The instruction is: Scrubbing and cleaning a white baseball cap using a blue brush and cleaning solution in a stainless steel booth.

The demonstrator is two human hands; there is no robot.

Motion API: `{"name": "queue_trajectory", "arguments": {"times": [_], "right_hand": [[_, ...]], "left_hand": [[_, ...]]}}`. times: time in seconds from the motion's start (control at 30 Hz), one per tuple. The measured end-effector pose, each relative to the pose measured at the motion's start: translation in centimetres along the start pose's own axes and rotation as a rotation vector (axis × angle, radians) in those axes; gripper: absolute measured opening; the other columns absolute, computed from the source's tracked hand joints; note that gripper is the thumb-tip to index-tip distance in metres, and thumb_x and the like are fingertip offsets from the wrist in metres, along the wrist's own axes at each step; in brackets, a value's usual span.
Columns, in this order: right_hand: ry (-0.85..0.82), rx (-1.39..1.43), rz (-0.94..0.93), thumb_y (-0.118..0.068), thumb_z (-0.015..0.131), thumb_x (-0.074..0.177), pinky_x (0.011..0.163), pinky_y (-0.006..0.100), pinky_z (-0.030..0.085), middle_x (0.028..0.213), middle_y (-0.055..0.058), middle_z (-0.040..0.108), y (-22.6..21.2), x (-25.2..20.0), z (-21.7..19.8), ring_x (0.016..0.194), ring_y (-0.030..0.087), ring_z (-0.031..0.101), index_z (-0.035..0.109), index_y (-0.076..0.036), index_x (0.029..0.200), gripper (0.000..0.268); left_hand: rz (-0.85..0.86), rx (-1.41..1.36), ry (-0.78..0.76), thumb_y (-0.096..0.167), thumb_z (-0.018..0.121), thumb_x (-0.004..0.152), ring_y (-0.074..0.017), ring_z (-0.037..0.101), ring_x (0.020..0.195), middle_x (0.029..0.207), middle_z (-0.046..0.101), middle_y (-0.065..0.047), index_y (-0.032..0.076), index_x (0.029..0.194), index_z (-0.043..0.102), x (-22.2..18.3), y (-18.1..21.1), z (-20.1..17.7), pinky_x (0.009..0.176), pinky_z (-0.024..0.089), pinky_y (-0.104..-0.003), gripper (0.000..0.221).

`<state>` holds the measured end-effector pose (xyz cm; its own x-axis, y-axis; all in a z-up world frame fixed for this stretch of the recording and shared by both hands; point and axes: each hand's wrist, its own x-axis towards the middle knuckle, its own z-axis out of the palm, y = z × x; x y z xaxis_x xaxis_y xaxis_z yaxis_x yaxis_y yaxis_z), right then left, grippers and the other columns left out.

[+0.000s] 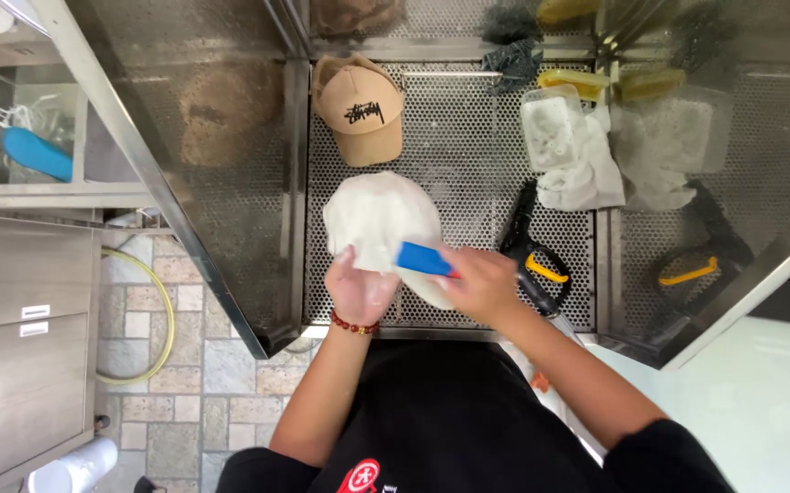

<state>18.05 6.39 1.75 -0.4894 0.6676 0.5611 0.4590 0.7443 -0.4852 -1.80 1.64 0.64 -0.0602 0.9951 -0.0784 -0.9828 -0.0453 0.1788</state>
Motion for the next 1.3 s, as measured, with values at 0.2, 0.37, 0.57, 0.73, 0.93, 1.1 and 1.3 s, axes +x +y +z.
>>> {"name": "queue_trajectory", "arguments": {"times": [0.2,0.37,0.57,0.73,0.93,1.1,1.3], "right_hand": [[-0.072,-0.008,-0.013,-0.028,0.086,0.076,0.056,0.037,0.053,0.077,0.007,0.069,-2.2,1.5,-0.8,0.061,0.025,0.068,0.074,-0.004,0.111,0.044],[-0.125,-0.058,-0.051,-0.030,0.087,0.076,0.055,0.037,0.053,0.077,0.006,0.070,0.3,-0.3,-1.0,0.060,0.024,0.068,0.073,-0.004,0.111,0.046],[-0.066,-0.025,-0.091,-0.029,0.087,0.075,0.059,0.037,0.055,0.079,0.008,0.071,-0.6,0.5,-0.3,0.065,0.026,0.070,0.073,-0.005,0.110,0.045],[-0.094,-0.087,-0.063,-0.031,0.087,0.075,0.061,0.037,0.056,0.080,0.008,0.072,1.4,-1.0,-0.8,0.067,0.025,0.071,0.072,-0.006,0.110,0.045],[-0.067,-0.062,-0.026,-0.030,0.088,0.075,0.059,0.038,0.055,0.077,0.009,0.072,-1.0,0.9,0.2,0.063,0.027,0.070,0.073,-0.006,0.111,0.046],[-0.144,-0.069,-0.011,-0.029,0.086,0.074,0.058,0.037,0.056,0.081,0.008,0.073,0.6,0.7,-1.3,0.064,0.026,0.071,0.072,-0.007,0.109,0.043],[-0.113,-0.053,-0.073,-0.029,0.086,0.076,0.061,0.037,0.057,0.084,0.008,0.074,-0.5,1.8,-0.9,0.068,0.026,0.072,0.073,-0.008,0.108,0.040]], "left_hand": [[-0.033,-0.069,-0.002,0.031,0.042,0.114,-0.0324,0.050,0.136,0.147,0.053,-0.015,0.001,0.149,0.042,-0.5,-2.6,-6.9,0.121,0.039,-0.050,0.046],[-0.006,-0.015,0.188,0.041,0.039,0.107,-0.0317,0.054,0.135,0.148,0.056,-0.014,0.002,0.150,0.043,0.5,-0.8,0.4,0.116,0.041,-0.050,0.058],[0.055,0.086,0.188,0.053,0.036,0.110,-0.0332,0.052,0.135,0.148,0.055,-0.015,0.003,0.154,0.042,0.9,-2.9,-2.1,0.115,0.040,-0.049,0.066],[0.072,0.039,0.221,0.056,0.032,0.105,-0.0294,0.050,0.139,0.153,0.051,-0.010,0.009,0.155,0.040,1.6,-3.3,-1.7,0.117,0.040,-0.046,0.069],[0.056,-0.026,0.080,0.063,0.032,0.110,-0.0345,0.049,0.137,0.152,0.049,-0.015,0.004,0.156,0.037,0.9,-3.9,-2.7,0.117,0.039,-0.050,0.075],[0.008,-0.007,0.131,0.057,0.030,0.106,-0.0314,0.053,0.136,0.150,0.053,-0.012,0.007,0.151,0.043,0.6,-5.2,-2.6,0.115,0.042,-0.048,0.069],[-0.003,-0.038,0.188,0.046,0.031,0.113,-0.0341,0.054,0.133,0.146,0.054,-0.016,0.004,0.148,0.045,1.1,-4.9,-5.1,0.113,0.045,-0.051,0.057]]}}
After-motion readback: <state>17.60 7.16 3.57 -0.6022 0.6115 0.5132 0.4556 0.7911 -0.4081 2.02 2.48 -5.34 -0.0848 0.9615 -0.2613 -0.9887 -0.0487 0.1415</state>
